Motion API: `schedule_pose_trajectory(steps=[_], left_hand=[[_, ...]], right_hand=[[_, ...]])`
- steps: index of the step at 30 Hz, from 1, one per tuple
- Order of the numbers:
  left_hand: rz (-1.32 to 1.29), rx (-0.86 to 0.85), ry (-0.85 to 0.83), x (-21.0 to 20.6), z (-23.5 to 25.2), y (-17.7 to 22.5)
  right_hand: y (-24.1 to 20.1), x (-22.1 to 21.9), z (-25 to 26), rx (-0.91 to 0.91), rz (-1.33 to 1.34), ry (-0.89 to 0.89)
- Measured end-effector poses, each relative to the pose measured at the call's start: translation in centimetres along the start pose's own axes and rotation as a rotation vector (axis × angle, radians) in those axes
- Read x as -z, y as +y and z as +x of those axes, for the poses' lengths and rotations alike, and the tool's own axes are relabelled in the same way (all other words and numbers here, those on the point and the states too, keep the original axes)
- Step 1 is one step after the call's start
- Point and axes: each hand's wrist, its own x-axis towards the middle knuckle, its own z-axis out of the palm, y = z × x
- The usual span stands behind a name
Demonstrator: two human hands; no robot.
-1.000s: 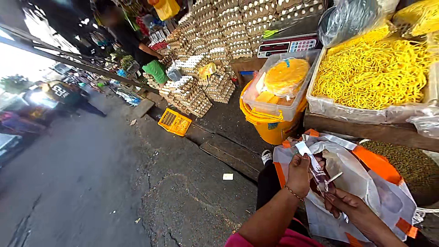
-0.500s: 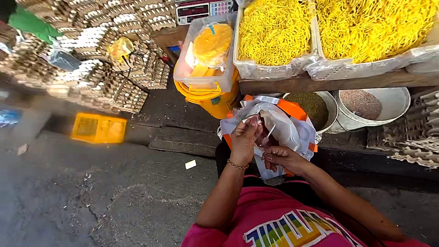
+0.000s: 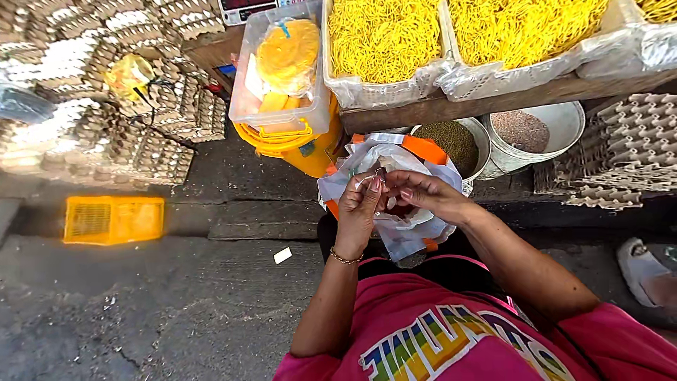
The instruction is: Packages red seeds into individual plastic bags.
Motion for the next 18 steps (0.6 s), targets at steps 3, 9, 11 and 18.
schedule_pose_trajectory(steps=[3,9,11,18], left_hand=[[0.140,-0.018,-0.051,-0.1,-0.2,0.2],[0.358,0.010,-0.063,0.2,-0.4,-0.3],[0.403,0.017,-0.079,0.4,-0.3,-0.4],[0.407,0.026,-0.100,0.3,-0.1,-1.0]], right_hand=[[-1.9,-0.3,1.3,0.052,0.050,0.014],[-2.1,-0.7,2.1,0.152,0.010,0.240],[-1.7,-0.6,1.8,0.153,-0.045,0.256],[-0.4,-1.2,1.3,0.126,-0.100,0.332]])
